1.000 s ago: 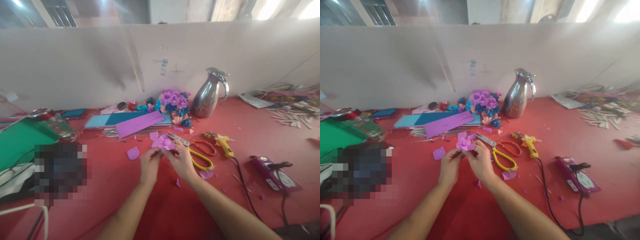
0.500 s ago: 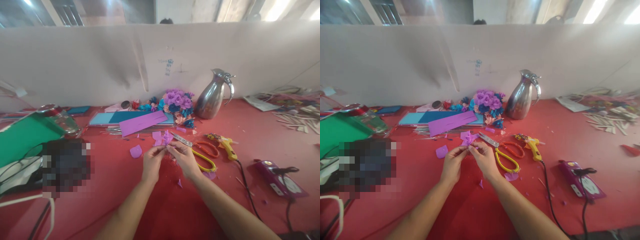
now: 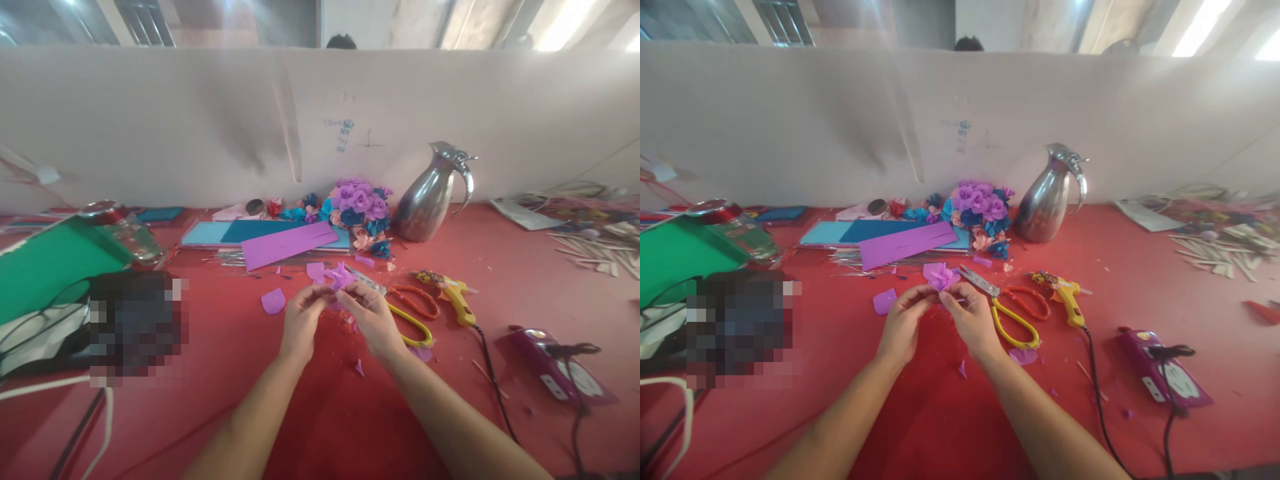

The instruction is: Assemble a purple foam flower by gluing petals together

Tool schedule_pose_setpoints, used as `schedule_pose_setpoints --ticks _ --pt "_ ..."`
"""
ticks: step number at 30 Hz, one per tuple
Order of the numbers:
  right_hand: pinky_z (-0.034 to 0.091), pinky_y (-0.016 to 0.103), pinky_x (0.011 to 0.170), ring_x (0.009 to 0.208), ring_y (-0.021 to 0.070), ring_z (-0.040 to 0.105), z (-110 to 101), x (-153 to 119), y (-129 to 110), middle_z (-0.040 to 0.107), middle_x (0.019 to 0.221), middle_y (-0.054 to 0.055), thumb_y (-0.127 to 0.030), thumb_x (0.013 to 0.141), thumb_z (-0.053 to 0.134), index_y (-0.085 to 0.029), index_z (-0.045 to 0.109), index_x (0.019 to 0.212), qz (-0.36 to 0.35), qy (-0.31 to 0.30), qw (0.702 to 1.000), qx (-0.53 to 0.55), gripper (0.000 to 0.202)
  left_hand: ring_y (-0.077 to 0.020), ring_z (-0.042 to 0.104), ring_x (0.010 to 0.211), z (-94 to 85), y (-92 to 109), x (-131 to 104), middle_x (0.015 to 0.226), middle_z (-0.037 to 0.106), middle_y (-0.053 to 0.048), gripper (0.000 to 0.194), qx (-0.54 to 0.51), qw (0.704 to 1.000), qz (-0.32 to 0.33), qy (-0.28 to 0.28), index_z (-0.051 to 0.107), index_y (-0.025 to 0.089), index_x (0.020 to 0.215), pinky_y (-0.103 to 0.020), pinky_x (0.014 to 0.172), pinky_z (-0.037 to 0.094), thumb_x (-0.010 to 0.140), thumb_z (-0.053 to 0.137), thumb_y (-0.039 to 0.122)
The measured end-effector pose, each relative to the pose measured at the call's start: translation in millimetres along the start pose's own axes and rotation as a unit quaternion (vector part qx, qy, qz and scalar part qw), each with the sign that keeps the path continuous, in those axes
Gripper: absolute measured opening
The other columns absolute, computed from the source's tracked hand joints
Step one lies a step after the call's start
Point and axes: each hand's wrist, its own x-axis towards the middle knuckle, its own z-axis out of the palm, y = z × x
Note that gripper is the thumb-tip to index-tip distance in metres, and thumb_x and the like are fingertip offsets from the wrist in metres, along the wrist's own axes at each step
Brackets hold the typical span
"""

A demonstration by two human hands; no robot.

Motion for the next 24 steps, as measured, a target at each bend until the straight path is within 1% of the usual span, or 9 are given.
schedule_pose_setpoints --ticks 4,10,15,19,24 --pt "0.048 0.03 0.075 0.074 0.0169 0.062 0 -1 -1 0.068 0.075 0.003 -0.042 0.074 0.068 -0.019 0.068 0.078 0.004 -0.036 0.999 -0.006 0.023 -0.0171 0.064 0.076 -1.5 1 2 0.076 0.072 -0.004 0.016 -0.016 1.0 0.004 0.019 0.075 0.017 0.076 -0.03 0.079 0.046 0.062 0.072 0.023" --pt "0.05 0.032 0.073 0.072 0.0178 0.063 1 -1 1 0.07 0.075 0.003 -0.042 0.075 0.067 -0.019 0.069 0.078 -0.004 -0.028 0.999 -0.027 0.023 -0.0178 0.064 0.076 -1.0 4 0 0.076 0.073 -0.004 0.014 -0.019 0.999 0.006 0.033 0.074 0.017 0.072 -0.031 0.078 0.046 0.059 0.073 0.021" --pt "0.049 0.032 0.075 0.078 0.019 0.064 0 -1 5 0.071 0.079 0.004 -0.036 0.078 0.065 -0.02 0.071 0.083 -0.026 -0.025 0.998 -0.057 0.019 -0.0136 0.061 0.068 -1.1 4 2 0.067 0.07 -0.001 0.012 -0.05 0.998 0.002 0.033 0.074 0.018 0.068 -0.028 0.075 0.046 0.056 0.075 0.019" --pt "0.049 0.032 0.075 0.077 0.019 0.063 -2 -2 7 0.071 0.08 0.004 -0.034 0.08 0.062 -0.02 0.072 0.086 -0.045 -0.032 0.995 -0.081 0.018 -0.0135 0.062 0.07 -2.3 4 4 0.068 0.071 -0.001 0.014 -0.061 0.998 -0.01 0.025 0.074 0.018 0.069 -0.028 0.077 0.045 0.056 0.078 0.02" --pt "0.049 0.032 0.076 0.078 0.019 0.064 -3 -1 9 0.071 0.082 0.004 -0.033 0.08 0.062 -0.021 0.073 0.088 -0.058 -0.033 0.994 -0.082 0.018 -0.0136 0.062 0.071 -4.8 3 6 0.071 0.071 -0.002 0.016 -0.063 0.998 -0.029 0.001 0.075 0.017 0.069 -0.028 0.077 0.045 0.055 0.081 0.02"
